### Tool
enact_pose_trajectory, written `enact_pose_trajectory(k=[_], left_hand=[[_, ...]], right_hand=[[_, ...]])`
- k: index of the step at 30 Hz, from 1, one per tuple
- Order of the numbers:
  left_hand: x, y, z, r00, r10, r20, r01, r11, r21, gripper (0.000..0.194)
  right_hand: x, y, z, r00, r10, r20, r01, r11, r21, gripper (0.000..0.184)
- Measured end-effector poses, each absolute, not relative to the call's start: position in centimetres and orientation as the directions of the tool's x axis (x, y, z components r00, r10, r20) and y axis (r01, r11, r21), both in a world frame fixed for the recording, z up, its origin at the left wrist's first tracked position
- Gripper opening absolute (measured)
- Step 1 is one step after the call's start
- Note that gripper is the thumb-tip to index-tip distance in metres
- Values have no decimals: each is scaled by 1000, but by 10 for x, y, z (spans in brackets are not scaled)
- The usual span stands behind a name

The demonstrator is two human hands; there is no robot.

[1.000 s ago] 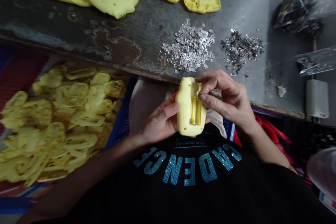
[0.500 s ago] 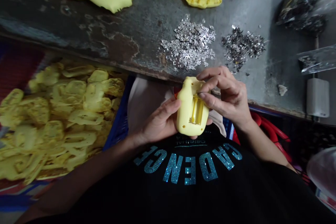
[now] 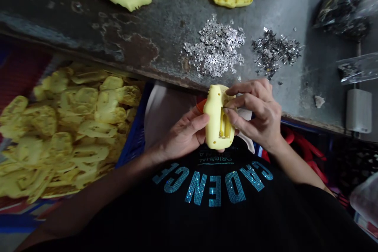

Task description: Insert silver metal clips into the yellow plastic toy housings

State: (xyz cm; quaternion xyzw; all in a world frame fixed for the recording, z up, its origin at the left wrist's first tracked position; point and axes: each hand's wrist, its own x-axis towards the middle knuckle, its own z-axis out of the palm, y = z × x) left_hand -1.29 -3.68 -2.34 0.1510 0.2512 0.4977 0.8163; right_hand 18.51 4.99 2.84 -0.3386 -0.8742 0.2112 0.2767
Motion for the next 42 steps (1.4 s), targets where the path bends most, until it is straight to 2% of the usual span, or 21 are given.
enact_pose_trajectory(k=[3,6,9,11,15,18,25,29,34,39,42], left_hand=[[-14,-37,-24,372,891,-261,-744,454,490,69],[-15,-37,-26,431,875,-220,-737,482,474,60],[-15,-36,-25,466,862,-198,-742,503,443,50],[-15,-38,-24,446,867,-223,-740,497,452,50],[-17,-46,-19,327,881,-343,-627,474,618,56],[-22,-52,-16,261,899,-352,-533,438,724,52],[-26,-45,-11,359,866,-347,-617,499,609,47],[-23,-43,-16,356,878,-319,-628,478,615,39],[-21,-41,-20,352,892,-282,-654,451,608,46],[-18,-39,-16,331,904,-272,-659,427,619,29],[-13,-38,-13,286,921,-264,-676,389,625,28]], right_hand=[[187,48,31,-624,689,369,483,711,-510,5],[191,45,34,-617,674,406,459,727,-511,9],[196,48,35,-592,694,410,424,701,-574,15],[197,54,33,-582,732,353,390,632,-670,23],[195,67,28,-654,743,145,328,450,-830,53],[193,68,23,-670,733,119,311,423,-851,56],[194,58,13,-599,788,144,267,366,-892,56],[196,56,10,-574,807,136,263,340,-903,57],[196,55,9,-572,805,155,214,329,-920,59],[196,54,6,-569,808,151,190,308,-932,60],[196,54,4,-556,817,153,143,275,-951,60]])
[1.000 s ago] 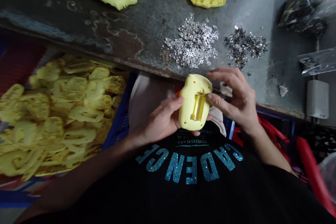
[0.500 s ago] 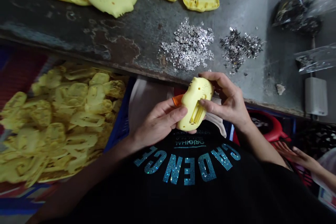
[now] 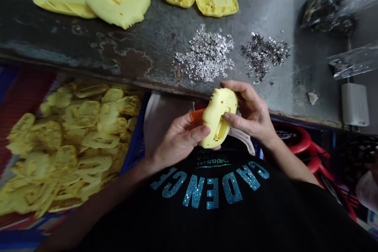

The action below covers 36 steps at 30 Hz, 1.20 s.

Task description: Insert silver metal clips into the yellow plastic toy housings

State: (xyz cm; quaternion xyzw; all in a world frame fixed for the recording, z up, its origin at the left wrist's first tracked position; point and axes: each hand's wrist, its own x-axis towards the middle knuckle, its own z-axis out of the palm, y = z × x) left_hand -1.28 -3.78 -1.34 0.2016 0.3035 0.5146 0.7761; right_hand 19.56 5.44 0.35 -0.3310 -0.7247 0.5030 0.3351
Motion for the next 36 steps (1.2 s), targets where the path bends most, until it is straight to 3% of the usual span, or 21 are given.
enact_pose_trajectory(k=[6,15,21,26,28,31,33,36], left_hand=[[-4,-37,-14,199,928,-314,-724,355,592,28],[-4,-37,-18,84,939,-332,-751,279,599,18],[-19,-34,-28,364,898,-247,-702,439,561,38],[-37,-36,-42,577,795,-186,-611,572,548,54],[-45,-37,-47,607,776,-172,-586,584,562,68],[-51,-36,-50,600,782,-166,-579,568,584,82],[-50,-33,-47,587,792,-167,-580,555,596,87],[-44,-29,-41,531,826,-191,-590,522,616,83]], right_hand=[[193,55,0,-547,816,185,46,250,-967,62],[182,54,-6,-521,818,244,55,317,-947,67],[184,51,-10,-581,785,214,54,300,-952,69],[221,59,5,-672,696,252,94,418,-903,74],[250,72,10,-569,767,297,234,497,-835,61],[292,97,10,-272,888,372,713,445,-542,18],[309,112,6,-265,895,358,855,389,-342,16],[317,123,-2,-382,875,298,882,442,-166,19]])
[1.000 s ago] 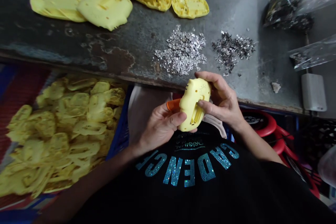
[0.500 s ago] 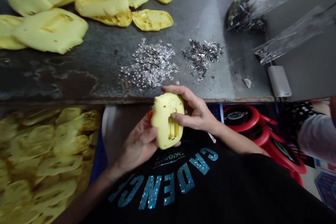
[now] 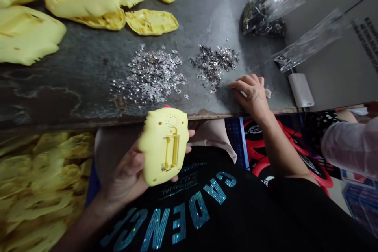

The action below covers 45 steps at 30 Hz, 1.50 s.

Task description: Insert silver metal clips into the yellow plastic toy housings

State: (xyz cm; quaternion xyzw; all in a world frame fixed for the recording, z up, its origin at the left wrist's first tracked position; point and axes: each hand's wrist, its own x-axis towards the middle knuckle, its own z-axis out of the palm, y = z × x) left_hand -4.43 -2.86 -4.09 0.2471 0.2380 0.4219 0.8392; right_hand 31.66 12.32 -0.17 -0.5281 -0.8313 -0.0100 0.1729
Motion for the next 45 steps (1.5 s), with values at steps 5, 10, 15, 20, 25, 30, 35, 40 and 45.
enact_pose_trajectory(k=[5,10,15,20,25,30,35,40,45], left_hand=[[-41,-28,-39,444,863,-241,-584,482,653,83],[-42,-27,-42,357,882,-309,-539,464,703,93],[-30,-21,-28,235,924,-302,-529,382,757,89],[-24,-19,-18,242,922,-302,-587,387,711,83],[-28,-22,-22,277,918,-284,-637,397,661,77],[-31,-25,-26,287,919,-270,-639,394,661,78],[-33,-26,-25,265,918,-295,-633,396,665,78],[-35,-28,-25,258,922,-288,-629,387,674,77],[-38,-30,-28,255,923,-289,-632,385,672,79]], right_hand=[[326,115,-15,-388,871,300,894,435,-110,17],[330,108,-17,-245,912,330,904,338,-262,14],[313,120,-13,-213,932,294,904,302,-302,10],[307,120,-10,-251,924,288,881,342,-328,12],[303,120,-8,-228,934,275,883,317,-345,12],[302,124,-8,-257,931,258,877,337,-343,10],[299,124,-8,-248,933,262,856,338,-391,14],[288,130,-9,-281,924,261,849,366,-380,12],[289,123,-8,-286,925,249,872,359,-334,10]])
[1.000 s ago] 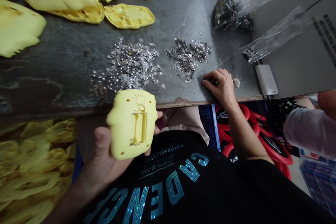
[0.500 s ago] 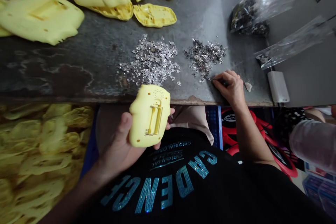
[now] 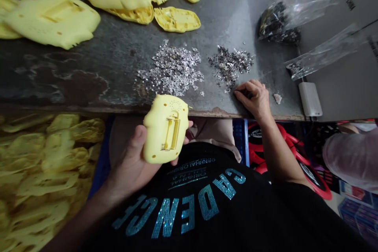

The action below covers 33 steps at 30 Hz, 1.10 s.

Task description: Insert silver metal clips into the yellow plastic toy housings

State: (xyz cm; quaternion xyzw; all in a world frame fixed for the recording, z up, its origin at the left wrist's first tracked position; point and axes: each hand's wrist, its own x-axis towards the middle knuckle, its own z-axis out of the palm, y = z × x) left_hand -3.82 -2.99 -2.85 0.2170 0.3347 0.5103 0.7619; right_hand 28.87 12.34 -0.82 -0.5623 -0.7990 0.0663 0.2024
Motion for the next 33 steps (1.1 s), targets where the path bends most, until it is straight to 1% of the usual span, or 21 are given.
enact_pose_trajectory(k=[2,4,7,11,13,16,18,19,21,25,33], left_hand=[[-38,-30,-27,245,921,-303,-632,389,670,79],[-38,-29,-26,250,919,-305,-630,394,669,78],[-35,-25,-23,275,921,-275,-636,389,666,80],[-29,-19,-18,304,915,-266,-659,404,634,76],[-25,-16,-16,349,901,-259,-679,433,592,70],[-20,-14,-14,422,875,-236,-702,481,526,60],[-19,-14,-13,442,863,-247,-703,503,502,56],[-19,-15,-12,439,861,-257,-701,507,501,56],[-20,-18,-10,427,858,-287,-689,514,511,58],[-22,-23,-5,407,859,-310,-673,512,534,69],[-23,-28,-2,412,867,-281,-691,498,524,68]], right_hand=[[292,118,-8,-283,926,249,884,353,-306,13],[297,114,-8,-290,924,249,883,359,-304,13],[302,112,-8,-318,916,246,849,390,-356,15],[294,106,-1,-342,901,268,772,432,-467,12],[280,97,7,-386,868,312,669,496,-554,10],[252,81,22,-498,783,371,419,593,-688,5],[233,74,31,-571,720,395,269,618,-738,5],[225,72,34,-601,689,404,225,631,-742,7],[213,70,40,-657,628,417,198,677,-708,11],[201,73,47,-737,524,428,226,787,-575,13],[196,74,62,-834,397,383,243,888,-391,17]])
